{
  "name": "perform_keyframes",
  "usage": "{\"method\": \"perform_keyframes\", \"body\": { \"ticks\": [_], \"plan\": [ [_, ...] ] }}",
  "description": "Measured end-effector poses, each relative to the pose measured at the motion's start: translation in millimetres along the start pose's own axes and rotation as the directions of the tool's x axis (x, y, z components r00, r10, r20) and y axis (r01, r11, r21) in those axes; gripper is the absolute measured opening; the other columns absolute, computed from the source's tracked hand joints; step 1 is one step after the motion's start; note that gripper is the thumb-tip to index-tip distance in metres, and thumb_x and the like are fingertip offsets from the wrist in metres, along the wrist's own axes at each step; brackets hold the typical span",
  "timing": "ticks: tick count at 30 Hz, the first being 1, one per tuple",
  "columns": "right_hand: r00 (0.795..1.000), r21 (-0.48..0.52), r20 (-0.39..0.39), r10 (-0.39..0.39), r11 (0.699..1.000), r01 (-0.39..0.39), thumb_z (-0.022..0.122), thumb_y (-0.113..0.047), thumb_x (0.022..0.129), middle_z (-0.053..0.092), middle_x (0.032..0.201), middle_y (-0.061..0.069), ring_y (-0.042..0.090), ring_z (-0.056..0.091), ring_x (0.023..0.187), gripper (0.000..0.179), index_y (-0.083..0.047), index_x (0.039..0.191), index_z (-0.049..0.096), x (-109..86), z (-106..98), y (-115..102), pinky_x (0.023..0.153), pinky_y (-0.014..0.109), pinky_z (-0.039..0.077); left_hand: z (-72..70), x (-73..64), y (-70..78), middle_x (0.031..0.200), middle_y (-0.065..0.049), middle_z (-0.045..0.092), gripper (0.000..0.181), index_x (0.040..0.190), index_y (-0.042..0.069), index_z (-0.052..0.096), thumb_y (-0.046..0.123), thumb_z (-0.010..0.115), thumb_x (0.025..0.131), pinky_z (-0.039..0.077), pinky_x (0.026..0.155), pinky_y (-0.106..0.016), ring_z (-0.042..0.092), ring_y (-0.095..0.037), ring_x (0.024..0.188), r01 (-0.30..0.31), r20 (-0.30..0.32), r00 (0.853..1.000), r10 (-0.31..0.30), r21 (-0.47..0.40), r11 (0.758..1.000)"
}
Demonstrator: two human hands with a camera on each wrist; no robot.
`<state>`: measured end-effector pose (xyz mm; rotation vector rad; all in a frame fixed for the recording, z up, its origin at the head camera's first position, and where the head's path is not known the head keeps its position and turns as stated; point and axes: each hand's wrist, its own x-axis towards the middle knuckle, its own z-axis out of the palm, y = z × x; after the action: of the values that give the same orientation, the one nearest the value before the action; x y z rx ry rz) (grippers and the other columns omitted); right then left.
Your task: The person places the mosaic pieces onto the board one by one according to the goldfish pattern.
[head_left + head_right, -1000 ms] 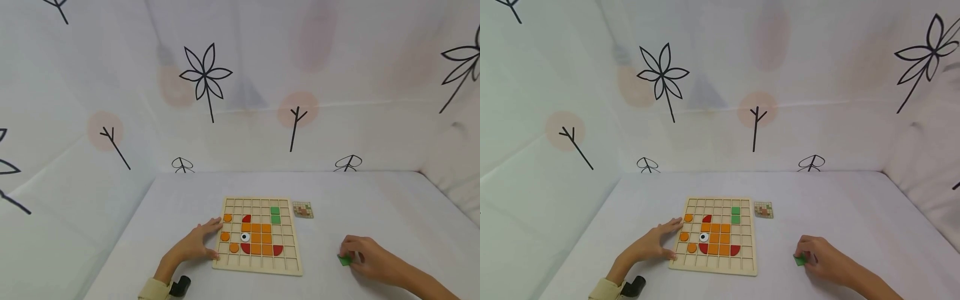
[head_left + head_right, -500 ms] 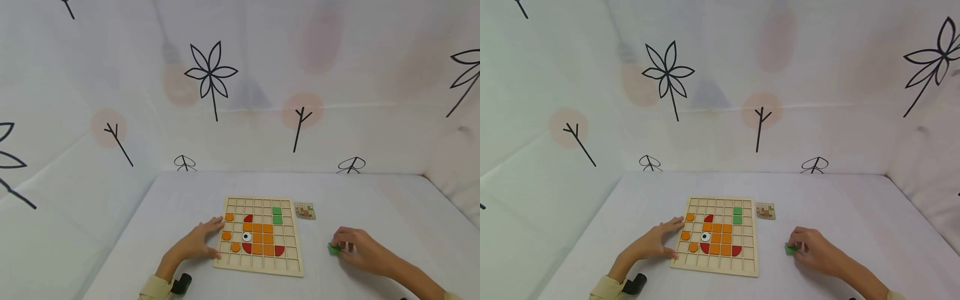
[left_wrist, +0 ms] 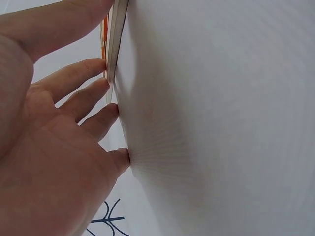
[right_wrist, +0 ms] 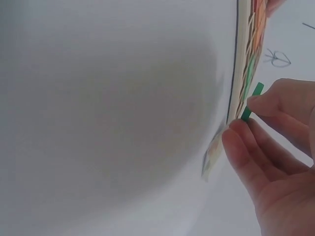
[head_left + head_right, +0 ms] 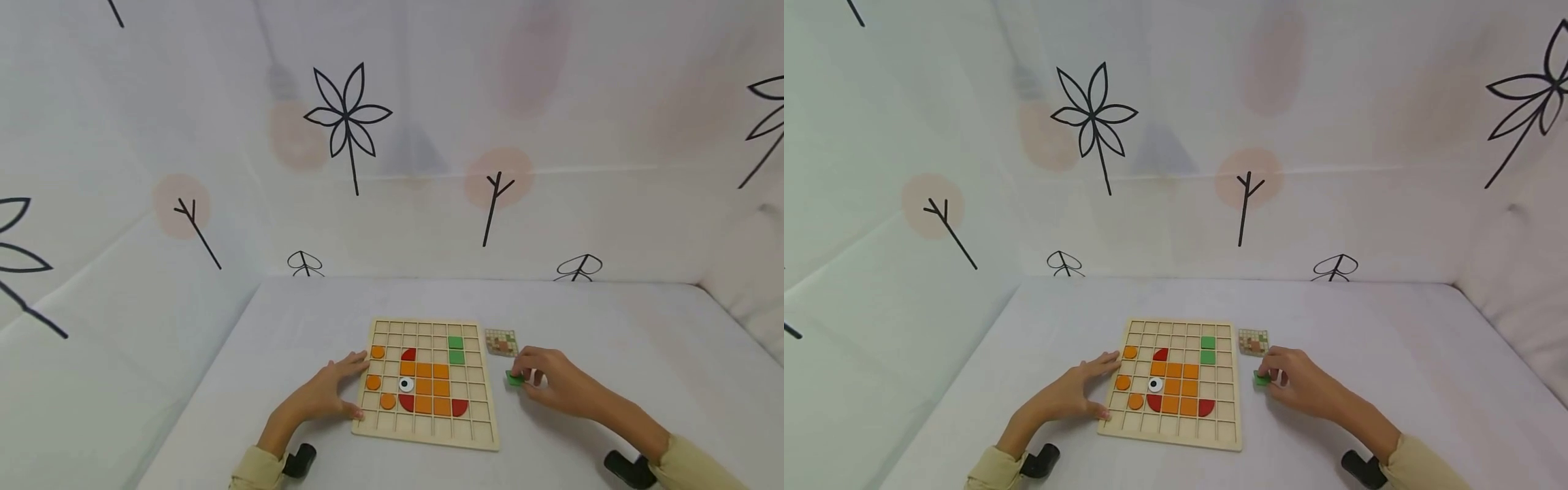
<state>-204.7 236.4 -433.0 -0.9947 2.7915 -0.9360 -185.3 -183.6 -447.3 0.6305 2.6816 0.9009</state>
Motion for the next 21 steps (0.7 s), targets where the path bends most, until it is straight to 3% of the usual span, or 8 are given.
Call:
{"method": "perform_keyframes", "body": {
  "ticks": [5, 13, 21],
  "plan": [
    [1.000, -0.010, -0.019, -0.014, 1.000, 0.014, 0.066, 0.004, 0.074, 0.062, 0.090, -0.001, 0.006, 0.053, 0.073, 0.021, -0.011, 0.088, 0.067, 16.7, 5.7, -1.1, 0.059, 0.021, 0.051, 0.7, 0.2, -1.0, 0.153, -0.008, 0.029, 0.085, 0.141, 0.007, 0.044, 0.032, 0.083, 0.069, 0.007, 0.112, -0.057, 0.019, -0.031, 0.142, -0.001, -0.003, 1.000, 0.001, -0.005, 1.000],
    [0.999, 0.007, -0.038, -0.039, 0.999, 0.039, 0.067, 0.005, 0.075, 0.058, 0.083, -0.005, 0.009, 0.053, 0.072, 0.017, -0.008, 0.087, 0.067, 41.1, 16.8, -1.4, 0.060, 0.022, 0.051, 5.0, -0.1, -7.7, 0.153, -0.004, 0.029, 0.086, 0.142, 0.012, 0.045, 0.034, 0.083, 0.068, 0.007, 0.113, -0.055, 0.019, -0.028, 0.142, 0.018, -0.008, 1.000, -0.017, 0.006, 1.000],
    [0.999, 0.026, -0.040, -0.028, 0.999, 0.029, 0.065, 0.008, 0.074, 0.060, 0.087, 0.000, 0.011, 0.051, 0.070, 0.017, -0.005, 0.085, 0.069, 58.6, 28.7, -1.6, 0.057, 0.020, 0.048, 2.1, 0.8, -4.8, 0.153, -0.006, 0.029, 0.085, 0.142, 0.010, 0.044, 0.033, 0.082, 0.069, 0.008, 0.112, -0.057, 0.020, -0.030, 0.142, -0.004, -0.002, 1.000, 0.004, 0.009, 1.000]
  ]
}}
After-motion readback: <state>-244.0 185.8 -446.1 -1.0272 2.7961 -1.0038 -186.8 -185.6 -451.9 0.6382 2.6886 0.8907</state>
